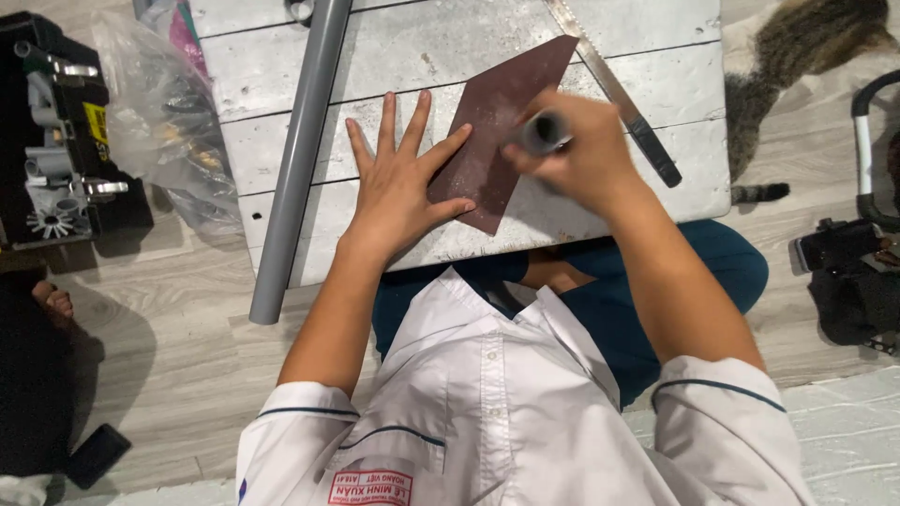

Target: The person files the edge of a short gray pipe using a metal file while sitting on the floor. They then use a piece of sandpaper to smooth the pipe's surface and edges. A cat is visible in the background.

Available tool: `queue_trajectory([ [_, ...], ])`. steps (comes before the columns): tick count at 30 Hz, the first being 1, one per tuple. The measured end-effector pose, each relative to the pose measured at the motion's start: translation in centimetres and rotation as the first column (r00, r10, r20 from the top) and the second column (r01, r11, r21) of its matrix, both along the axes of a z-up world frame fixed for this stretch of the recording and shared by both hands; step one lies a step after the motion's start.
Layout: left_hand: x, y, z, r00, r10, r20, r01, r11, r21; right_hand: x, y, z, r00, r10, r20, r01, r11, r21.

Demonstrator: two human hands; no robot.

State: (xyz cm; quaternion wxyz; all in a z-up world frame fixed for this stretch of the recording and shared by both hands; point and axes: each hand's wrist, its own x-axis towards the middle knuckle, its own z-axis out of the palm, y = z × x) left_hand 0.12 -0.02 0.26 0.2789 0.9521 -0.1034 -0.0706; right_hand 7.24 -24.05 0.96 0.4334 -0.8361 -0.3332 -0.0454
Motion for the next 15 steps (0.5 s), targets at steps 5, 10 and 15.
queue_trajectory([
  [5, -0.9, -0.8, 1.7, 0.998, 0.02, 0.063, -0.015, 0.996, -0.083, -1.5, 0.9, 0.0, 0.741, 0.081, -0.667, 0.442, 0.69, 0.574],
  [10, -0.1, -1.5, 2.2, 0.978, 0.092, 0.188, -0.06, 0.984, -0.169, -2.0, 0.1, -1.7, 0.436, 0.356, -0.827, 0.769, 0.33, 0.547],
  [15, 0.5, -1.5, 0.2, 0.949, 0.243, 0.199, -0.241, 0.97, -0.032, -2.1, -0.3, -1.8, 0.429, 0.414, -0.803, 0.78, 0.279, 0.56],
])
